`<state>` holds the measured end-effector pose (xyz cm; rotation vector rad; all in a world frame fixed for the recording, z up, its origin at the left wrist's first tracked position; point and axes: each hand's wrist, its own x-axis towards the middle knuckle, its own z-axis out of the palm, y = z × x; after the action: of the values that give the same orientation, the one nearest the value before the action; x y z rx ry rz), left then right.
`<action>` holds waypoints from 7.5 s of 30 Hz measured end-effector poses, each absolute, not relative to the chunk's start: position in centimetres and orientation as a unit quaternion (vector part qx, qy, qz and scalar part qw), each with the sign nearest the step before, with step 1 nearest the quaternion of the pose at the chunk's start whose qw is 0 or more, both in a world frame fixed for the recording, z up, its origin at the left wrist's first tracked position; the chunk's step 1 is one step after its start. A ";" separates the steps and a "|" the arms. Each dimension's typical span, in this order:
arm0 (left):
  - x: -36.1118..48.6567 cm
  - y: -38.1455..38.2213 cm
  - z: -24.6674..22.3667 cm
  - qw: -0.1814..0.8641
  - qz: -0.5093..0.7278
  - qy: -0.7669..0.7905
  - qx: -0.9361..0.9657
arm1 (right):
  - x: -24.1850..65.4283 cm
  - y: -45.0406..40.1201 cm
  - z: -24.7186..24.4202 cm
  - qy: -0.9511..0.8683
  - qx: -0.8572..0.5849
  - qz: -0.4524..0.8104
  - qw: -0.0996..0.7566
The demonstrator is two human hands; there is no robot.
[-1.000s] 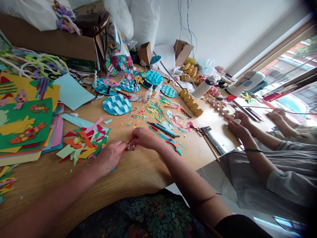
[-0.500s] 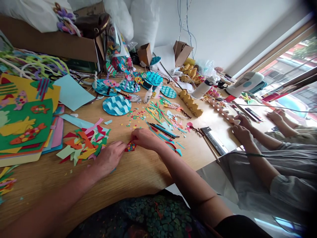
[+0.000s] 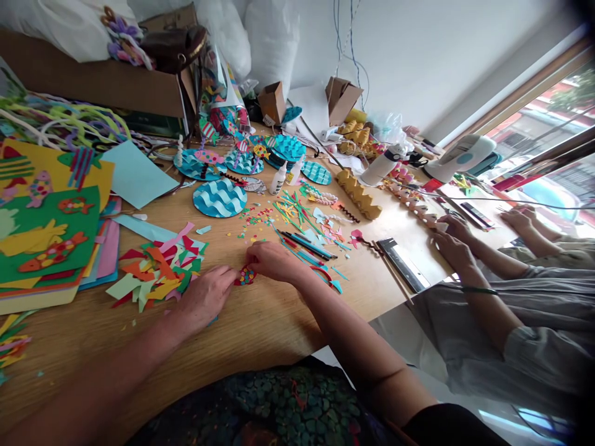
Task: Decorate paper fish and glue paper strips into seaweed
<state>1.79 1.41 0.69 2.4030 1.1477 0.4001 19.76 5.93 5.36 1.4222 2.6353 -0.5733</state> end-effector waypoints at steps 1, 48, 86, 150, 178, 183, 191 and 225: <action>1.8 1.4 0.8 0.223 0.145 0.416 0.870 | 19.8 5.9 5.4 0.862 0.467 -0.190 0.045; 1.7 1.3 0.9 0.215 0.202 0.393 0.871 | 20.5 7.1 4.1 0.892 0.394 -0.222 -0.001; 1.8 1.3 1.0 0.198 0.205 0.398 0.872 | 21.8 3.4 4.7 0.740 0.572 -0.334 -0.117; 1.8 1.5 1.0 0.193 0.211 0.390 0.875 | 20.2 2.6 4.9 0.710 0.639 -0.279 -0.101; 1.4 1.8 0.4 0.169 0.251 0.363 0.881 | 25.0 -1.0 5.0 0.680 0.656 -0.273 -0.179; 1.3 1.7 0.4 0.152 0.278 0.346 0.883 | 25.1 -0.4 5.1 0.689 0.654 -0.265 -0.167; 1.2 1.4 0.7 0.135 0.303 0.351 0.876 | 23.7 3.5 5.2 0.738 0.633 -0.204 -0.111; 0.9 1.8 1.7 0.153 0.321 0.400 0.845 | 22.2 9.1 5.0 0.759 0.632 -0.153 0.035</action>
<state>0.90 1.85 1.70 2.4221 1.1477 0.9200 22.21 9.13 4.95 1.9416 2.3317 -0.4715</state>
